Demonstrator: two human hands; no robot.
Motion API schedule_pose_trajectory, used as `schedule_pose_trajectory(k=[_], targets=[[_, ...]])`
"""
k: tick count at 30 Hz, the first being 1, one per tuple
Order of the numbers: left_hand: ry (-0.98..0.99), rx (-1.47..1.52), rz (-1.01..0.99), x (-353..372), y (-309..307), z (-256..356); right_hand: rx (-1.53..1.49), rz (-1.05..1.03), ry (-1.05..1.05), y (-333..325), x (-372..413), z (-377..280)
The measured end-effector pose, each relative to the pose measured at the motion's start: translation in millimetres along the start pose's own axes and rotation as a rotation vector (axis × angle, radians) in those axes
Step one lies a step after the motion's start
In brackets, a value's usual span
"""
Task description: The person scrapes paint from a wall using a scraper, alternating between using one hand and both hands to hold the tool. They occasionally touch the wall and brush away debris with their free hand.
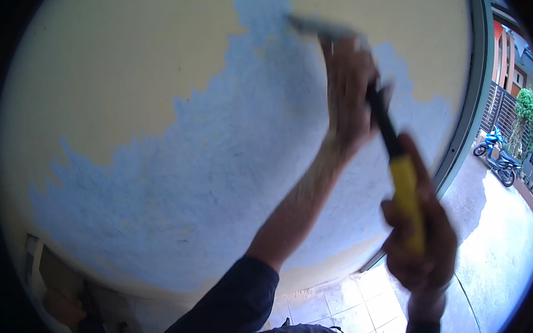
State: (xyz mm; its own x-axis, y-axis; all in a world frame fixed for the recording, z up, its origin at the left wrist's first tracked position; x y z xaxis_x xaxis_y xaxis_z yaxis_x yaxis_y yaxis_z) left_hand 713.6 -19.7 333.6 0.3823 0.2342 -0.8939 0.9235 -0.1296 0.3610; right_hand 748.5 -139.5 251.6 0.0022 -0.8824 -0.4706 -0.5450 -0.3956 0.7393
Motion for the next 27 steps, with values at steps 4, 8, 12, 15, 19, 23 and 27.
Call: schedule_pose_trajectory(k=[4,8,12,15,19,23,27], targets=[[-0.038,0.001,-0.018,41.3,-0.7,7.3,0.052,0.161,0.012,-37.0,18.6,6.8],[-0.092,-0.029,-0.061,11.5,16.4,-16.4,-0.032,-0.032,0.004,-5.7,-12.4,-14.5],[0.072,-0.006,-0.008,27.1,9.3,-3.4,-0.108,0.023,0.001,-20.8,6.4,3.2],[0.059,-0.100,-0.008,14.6,10.8,-1.3,-0.171,0.034,-0.004,-13.0,2.0,-4.8],[-0.007,0.049,-0.011,-5.3,19.2,-15.2,-0.072,-0.042,0.013,0.5,-12.3,-16.1],[0.078,-0.049,0.042,7.9,19.1,-0.5,-0.109,-0.041,0.000,-11.3,0.1,-17.8],[0.014,-0.055,0.026,-18.2,30.7,-14.3,-0.047,-0.134,0.090,8.9,-20.5,-39.0]])
Point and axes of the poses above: each hand's wrist, its own x-axis away from the middle knuckle, its own y-axis out of the palm, z = x × y, the point moved 8 cm from there along -x, towards the middle knuckle, and after that the axes turned 8 degrees about -y, right-handed, at the moved point
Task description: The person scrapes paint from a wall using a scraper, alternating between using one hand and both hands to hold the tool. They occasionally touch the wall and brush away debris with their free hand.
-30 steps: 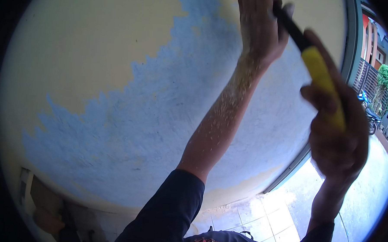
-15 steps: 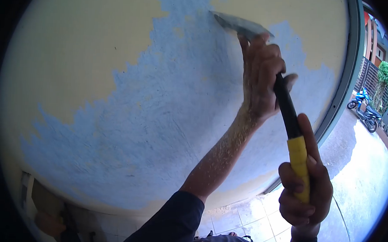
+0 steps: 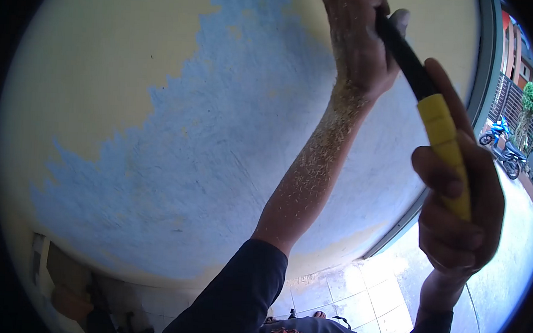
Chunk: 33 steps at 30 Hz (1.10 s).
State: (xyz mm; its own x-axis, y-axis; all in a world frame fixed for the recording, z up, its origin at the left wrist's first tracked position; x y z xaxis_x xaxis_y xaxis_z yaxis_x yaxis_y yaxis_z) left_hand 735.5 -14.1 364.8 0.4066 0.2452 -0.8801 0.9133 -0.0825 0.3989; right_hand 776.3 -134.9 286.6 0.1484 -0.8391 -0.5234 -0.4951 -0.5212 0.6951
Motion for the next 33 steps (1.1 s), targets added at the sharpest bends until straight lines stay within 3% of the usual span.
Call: schedule_pose_trajectory(k=[5,7,8,11,13,15,16,17,19,21,22,23,24,25,26,27,28,29,30,31,33], targets=[[0.085,-0.008,0.070,18.9,-2.0,5.2,-0.026,0.014,-0.025,-5.3,8.9,7.8],[-0.017,-0.006,0.014,3.1,6.0,-4.6,0.010,0.049,-0.025,5.5,-0.7,-4.4],[0.083,-0.056,0.084,0.2,5.1,3.2,0.088,0.028,-0.042,4.5,-1.4,-8.3],[0.023,0.024,0.009,17.7,3.5,-4.8,0.158,-0.044,-0.042,-7.8,7.0,2.4],[0.101,-0.026,0.053,-7.3,5.7,-0.5,0.182,-0.117,-0.068,2.7,-7.9,-6.5],[-0.480,0.524,-0.041,-30.1,23.7,-36.9,0.170,-0.113,-0.056,19.0,-25.2,-25.5],[-0.345,0.249,-0.084,-31.9,23.0,-27.5,0.189,-0.198,-0.029,17.7,-27.6,-34.0],[-0.335,0.249,-0.076,-26.9,21.1,-23.7,0.198,-0.207,-0.026,13.3,-19.7,-38.4],[0.005,-0.119,-0.247,-4.1,31.9,7.9,0.228,-0.052,-0.069,-9.8,4.8,-43.1],[-0.069,-0.182,-0.444,33.7,18.2,37.6,0.266,-0.023,-0.122,-43.0,44.3,-38.9],[-0.151,-0.182,-0.483,57.1,-0.8,50.0,0.434,0.067,-0.210,-60.1,67.7,-36.7],[-0.245,-0.209,-0.549,92.0,-29.4,57.8,0.599,0.152,-0.300,-79.5,94.1,-32.6],[-0.339,-0.086,-0.530,133.4,-67.8,72.6,0.959,0.278,-0.388,-124.6,126.0,-31.3],[-0.596,-0.050,-0.620,182.1,-109.3,86.9,1.019,0.321,-0.427,-148.8,158.1,-20.5],[-1.083,0.120,-0.733,268.3,-158.0,91.2,0.964,0.469,-0.346,-160.1,183.2,-4.6],[-1.777,0.538,-0.648,365.0,-213.3,108.7,0.862,0.438,-0.320,-177.0,208.3,14.9],[-2.370,0.932,-0.350,450.8,-289.6,150.4,0.753,0.534,-0.304,-204.1,241.1,34.7],[-2.789,1.110,0.012,547.3,-400.5,204.8,0.691,0.684,-0.292,-232.2,275.7,52.7],[-2.802,1.090,0.034,518.9,-409.9,211.5,0.793,0.733,-0.112,-259.4,304.4,75.9],[-2.817,0.967,0.002,526.4,-460.1,230.6,0.690,0.867,-0.064,-242.7,307.6,85.6],[-2.775,0.807,-0.152,554.0,-508.2,225.4,1.005,0.879,-0.066,-195.7,288.1,83.7]])
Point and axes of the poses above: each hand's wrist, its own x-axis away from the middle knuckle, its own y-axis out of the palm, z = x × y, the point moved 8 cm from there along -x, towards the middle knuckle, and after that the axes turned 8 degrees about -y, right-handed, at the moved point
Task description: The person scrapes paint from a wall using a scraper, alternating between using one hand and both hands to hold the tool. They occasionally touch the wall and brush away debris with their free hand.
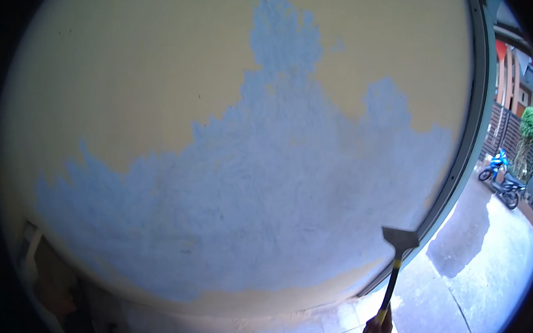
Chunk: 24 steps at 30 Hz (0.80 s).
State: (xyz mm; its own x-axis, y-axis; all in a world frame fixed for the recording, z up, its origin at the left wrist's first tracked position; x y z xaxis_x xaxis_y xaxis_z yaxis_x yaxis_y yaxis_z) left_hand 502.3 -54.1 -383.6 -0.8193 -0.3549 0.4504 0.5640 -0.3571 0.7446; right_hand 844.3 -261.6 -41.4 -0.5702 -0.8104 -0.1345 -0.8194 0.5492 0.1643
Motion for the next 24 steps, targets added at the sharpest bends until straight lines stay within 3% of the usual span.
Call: schedule_pose_trajectory(k=[2,4,6,8,10,12,13,14,15,16,18,20,22,23,24], targets=[[0.005,-0.136,0.069,2.1,-35.8,-12.5,0.077,0.006,-0.001,7.4,4.5,-16.6],[-0.001,-0.282,0.174,42.7,-81.2,-27.4,-0.047,-0.064,-0.119,16.7,2.4,-5.9],[-0.004,-0.422,0.257,70.1,-105.1,-37.8,-0.118,-0.009,-0.146,42.1,-6.4,-21.5],[-0.026,-0.560,0.328,100.7,-124.3,-60.7,-0.186,0.026,-0.064,63.0,-11.3,-23.5],[-0.055,-0.704,0.399,141.3,-139.3,-84.4,-0.478,0.005,0.048,78.9,-1.6,-15.0],[-0.067,-0.840,0.452,164.5,-150.2,-107.8,-1.022,-0.176,0.227,92.9,9.5,1.5],[-0.394,-1.105,0.654,115.9,-152.0,-85.3,-1.255,-0.316,0.297,97.7,19.4,22.1],[-0.294,-0.531,0.480,101.7,-85.5,-54.8,-1.393,-0.490,0.373,111.2,29.0,16.4],[-0.199,0.039,0.292,108.6,-32.8,-35.5,-1.319,-0.514,0.407,119.9,37.6,17.1],[-0.207,0.029,0.285,98.1,-50.0,-26.3,-1.242,-0.535,0.443,134.0,41.1,19.6],[-0.979,-0.905,0.337,88.1,-113.3,-31.9,-1.137,-0.361,0.495,158.6,43.0,33.5],[-0.898,-0.845,0.408,93.0,-126.7,-7.4,-1.177,-0.224,0.489,156.2,47.5,32.3],[-0.744,-0.661,0.526,113.0,-140.6,16.6,-1.363,-0.350,0.471,150.1,59.7,34.0],[-0.660,-0.565,0.565,110.2,-151.0,29.0,-1.317,-0.149,0.503,142.1,61.2,44.6],[-0.589,-0.459,0.601,115.8,-162.6,38.4,-1.317,-0.136,0.491,146.0,56.4,39.1]])
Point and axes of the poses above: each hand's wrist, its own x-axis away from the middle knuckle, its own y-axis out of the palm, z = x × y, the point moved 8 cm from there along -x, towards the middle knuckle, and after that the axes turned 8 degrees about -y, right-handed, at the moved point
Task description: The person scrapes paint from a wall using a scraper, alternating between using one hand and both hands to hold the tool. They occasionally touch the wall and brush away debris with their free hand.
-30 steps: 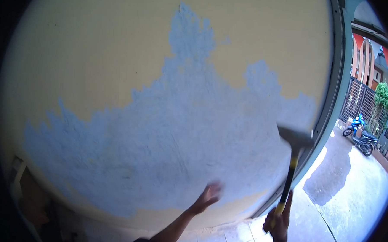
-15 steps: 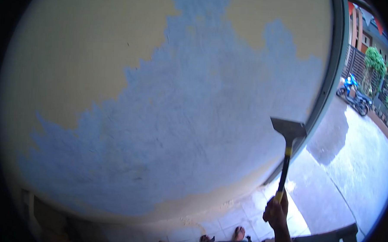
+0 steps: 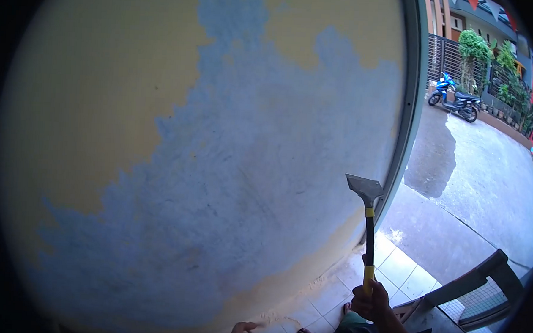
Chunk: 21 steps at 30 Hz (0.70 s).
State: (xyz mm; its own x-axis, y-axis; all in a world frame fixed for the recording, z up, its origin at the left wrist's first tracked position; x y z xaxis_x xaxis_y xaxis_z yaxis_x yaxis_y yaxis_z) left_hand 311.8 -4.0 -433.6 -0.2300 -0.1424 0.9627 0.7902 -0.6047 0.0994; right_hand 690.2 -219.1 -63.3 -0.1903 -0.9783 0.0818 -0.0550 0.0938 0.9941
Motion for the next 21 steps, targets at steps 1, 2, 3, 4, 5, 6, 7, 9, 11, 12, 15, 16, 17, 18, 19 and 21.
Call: schedule_pose_trajectory(k=[1,2,3,4,5,6,7,9,11,12,15,16,17,18,19,21], targets=[[0.018,0.132,0.010,-0.1,-10.9,-14.4,0.209,0.040,-0.043,1.9,-0.1,-5.4],[0.030,0.272,0.021,0.2,-16.4,-40.1,0.419,0.087,-0.073,2.2,4.3,-13.7],[0.033,0.418,0.042,4.1,-24.2,-69.3,0.393,-0.026,-0.061,10.6,5.5,-17.2],[0.040,0.565,0.068,6.9,-27.8,-98.5,0.364,-0.142,-0.049,16.8,5.3,-24.4],[0.112,-0.139,0.351,1.8,-42.2,-87.2,0.394,-0.141,-0.079,18.9,3.9,-33.9],[0.159,-0.857,0.583,-5.3,-47.5,-81.4,0.418,-0.126,-0.099,19.8,4.3,-38.7],[0.162,-0.640,0.374,-15.9,-54.0,-106.9,0.447,-0.132,-0.116,18.6,0.9,-43.1],[0.116,0.127,0.164,17.3,-22.7,-104.3,0.525,-0.193,-0.168,35.8,-7.7,-56.3],[0.052,0.690,0.157,39.8,15.6,-116.0,0.557,-0.191,-0.166,32.5,-15.0,-70.2],[0.071,0.470,0.362,20.5,9.3,-128.4,0.591,-0.199,-0.186,31.8,-19.4,-80.7],[0.167,-0.086,0.622,-56.7,35.3,-153.5,0.589,-0.186,-0.148,19.0,-45.1,-106.4],[0.263,-0.463,0.660,-54.3,68.9,-153.6,0.566,-0.179,-0.156,14.7,-47.5,-115.6],[0.230,-0.424,0.665,-57.6,95.6,-167.9,0.607,-0.233,-0.141,12.5,-54.7,-125.3],[0.043,-0.152,0.603,-54.7,128.6,-172.8,0.602,-0.233,-0.094,6.3,-58.6,-134.8],[-0.129,0.117,0.539,-39.9,164.8,-172.8,0.592,-0.233,-0.099,3.5,-62.4,-149.3],[-0.102,0.040,0.569,-49.3,188.1,-182.1,0.578,-0.256,-0.113,-1.7,-70.6,-169.6]])
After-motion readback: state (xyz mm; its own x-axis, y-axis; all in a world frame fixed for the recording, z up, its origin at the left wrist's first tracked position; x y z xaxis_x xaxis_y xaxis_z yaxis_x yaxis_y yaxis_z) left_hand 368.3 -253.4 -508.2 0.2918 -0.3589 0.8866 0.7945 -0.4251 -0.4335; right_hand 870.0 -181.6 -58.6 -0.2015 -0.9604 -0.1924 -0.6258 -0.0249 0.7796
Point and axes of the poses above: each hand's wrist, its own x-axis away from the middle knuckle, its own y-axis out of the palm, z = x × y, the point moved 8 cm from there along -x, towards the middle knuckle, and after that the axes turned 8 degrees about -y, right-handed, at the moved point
